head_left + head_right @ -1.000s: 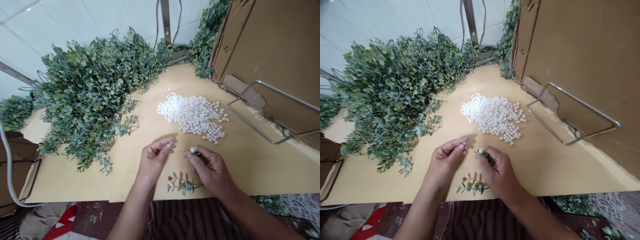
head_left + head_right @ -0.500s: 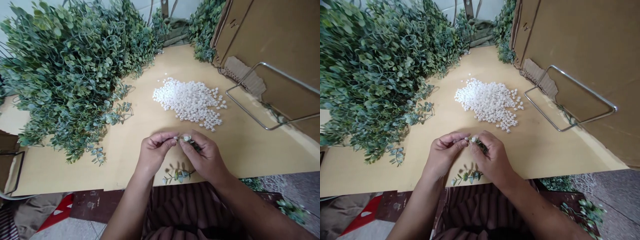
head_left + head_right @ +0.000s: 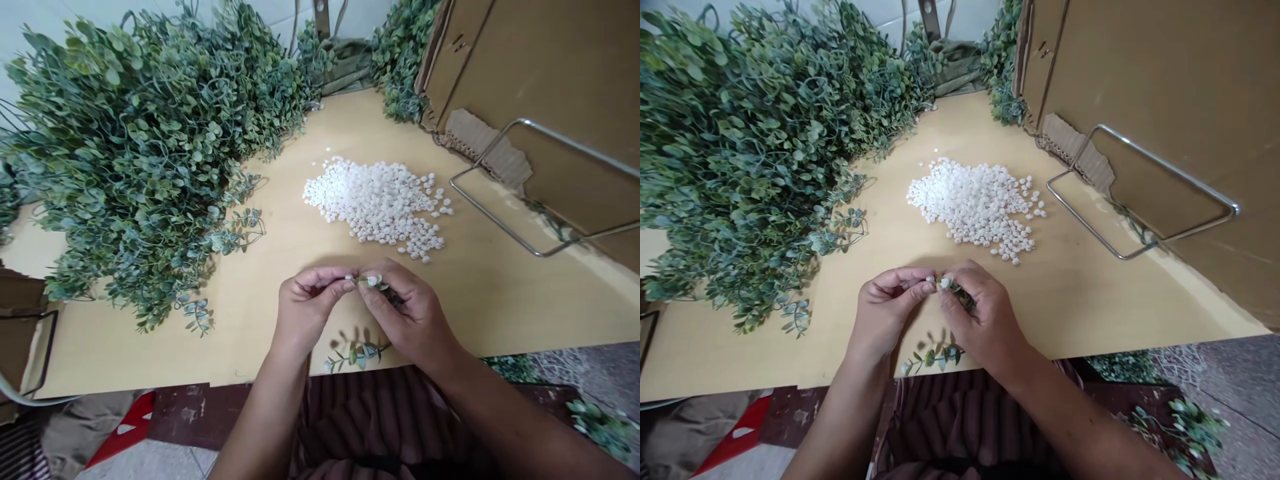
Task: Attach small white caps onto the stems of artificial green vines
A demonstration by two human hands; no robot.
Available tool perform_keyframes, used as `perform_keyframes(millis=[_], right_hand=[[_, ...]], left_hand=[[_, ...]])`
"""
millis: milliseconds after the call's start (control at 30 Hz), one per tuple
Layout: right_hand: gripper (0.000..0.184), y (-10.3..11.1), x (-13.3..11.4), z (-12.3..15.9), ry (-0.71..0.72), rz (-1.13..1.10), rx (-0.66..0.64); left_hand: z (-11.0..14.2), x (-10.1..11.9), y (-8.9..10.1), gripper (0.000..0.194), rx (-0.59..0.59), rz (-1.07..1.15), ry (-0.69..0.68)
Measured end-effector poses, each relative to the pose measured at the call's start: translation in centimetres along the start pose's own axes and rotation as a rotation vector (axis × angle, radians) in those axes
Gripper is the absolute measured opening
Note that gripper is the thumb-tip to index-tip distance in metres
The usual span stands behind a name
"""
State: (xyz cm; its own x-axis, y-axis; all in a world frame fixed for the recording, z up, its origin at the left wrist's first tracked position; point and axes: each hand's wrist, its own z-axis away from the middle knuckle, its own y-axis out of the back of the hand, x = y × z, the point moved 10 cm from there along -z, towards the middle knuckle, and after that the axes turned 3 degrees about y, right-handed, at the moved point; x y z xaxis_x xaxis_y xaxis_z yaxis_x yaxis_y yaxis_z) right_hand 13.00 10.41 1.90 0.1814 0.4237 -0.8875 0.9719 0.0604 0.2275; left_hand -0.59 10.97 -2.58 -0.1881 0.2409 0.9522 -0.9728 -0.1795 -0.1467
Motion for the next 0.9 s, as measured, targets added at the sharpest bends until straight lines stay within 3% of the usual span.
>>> perform_keyframes(millis=[133, 367, 633, 900], right_hand=[[0.012, 0.0, 0.2, 0.0, -0.023, 0.012, -0.005], [0.013, 0.0, 0.2, 0.0, -0.063, 0.037, -0.021], [0.013, 0.0, 1.4, 0.4, -0.166, 0.004, -0.043], [0.017, -0.1, 1.8, 0.6, -0.212, 0.015, -0.043]], left_hand=[[0.1, 0.5, 0.2, 0.011, 0.013, -0.057, -0.067], [0.7, 2.4, -0.9, 0.012, -0.093, -0.25, -0.284], [0.9, 2.1, -1.6, 0.015, -0.173, -0.251, -0.245], [0.6, 1.9, -1.4, 0.007, -0.123, -0.144, -0.179]])
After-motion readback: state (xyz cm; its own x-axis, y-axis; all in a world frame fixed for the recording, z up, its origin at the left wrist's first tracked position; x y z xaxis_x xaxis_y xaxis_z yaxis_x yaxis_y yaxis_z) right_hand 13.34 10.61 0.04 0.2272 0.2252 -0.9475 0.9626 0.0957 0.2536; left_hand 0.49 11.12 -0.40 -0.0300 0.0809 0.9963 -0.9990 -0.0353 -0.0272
